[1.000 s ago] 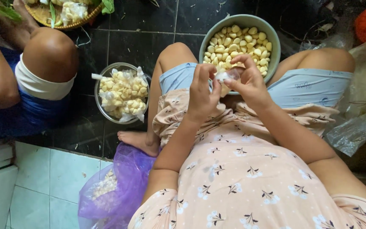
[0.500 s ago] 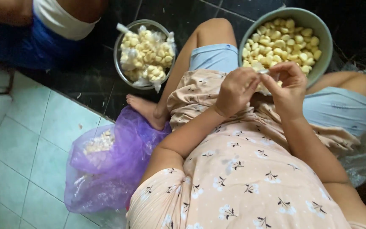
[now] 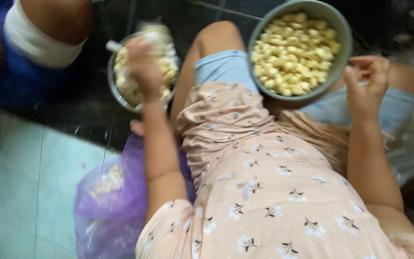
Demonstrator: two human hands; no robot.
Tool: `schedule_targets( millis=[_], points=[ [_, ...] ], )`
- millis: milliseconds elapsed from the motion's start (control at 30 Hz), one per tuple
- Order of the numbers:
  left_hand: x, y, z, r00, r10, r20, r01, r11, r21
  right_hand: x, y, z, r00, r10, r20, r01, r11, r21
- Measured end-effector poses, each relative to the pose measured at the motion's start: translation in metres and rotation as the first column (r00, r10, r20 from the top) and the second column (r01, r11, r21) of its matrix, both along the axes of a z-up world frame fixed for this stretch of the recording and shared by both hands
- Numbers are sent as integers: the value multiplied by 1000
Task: A person sitting on the floor is picking up peeled garlic cloves from a large bowl and putting them into small plastic bags.
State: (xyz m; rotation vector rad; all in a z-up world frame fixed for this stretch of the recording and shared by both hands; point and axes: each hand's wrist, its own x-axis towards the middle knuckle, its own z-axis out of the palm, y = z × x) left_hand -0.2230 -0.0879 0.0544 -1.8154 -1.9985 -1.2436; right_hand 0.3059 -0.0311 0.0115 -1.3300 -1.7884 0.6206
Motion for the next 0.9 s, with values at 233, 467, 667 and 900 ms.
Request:
schedule_targets(
  millis=[233, 467, 667, 900],
  points=[
    [-76, -18, -70, 974, 217, -59, -223, 896, -384, 70, -5, 9, 981, -187, 53, 190, 981, -50],
    [-16, 0, -35, 926, 369, 77, -343, 909, -236, 232, -3, -72, 731, -403, 551, 373, 912, 172],
    [62, 23, 1, 1000, 5, -13, -4, 997, 76, 276, -9, -108, 453, -287, 844, 856, 406, -321],
    [114, 35, 13, 972, -220, 79, 219, 975, 25, 321, -37, -127, 678, -462, 572, 620, 778, -106]
  ],
)
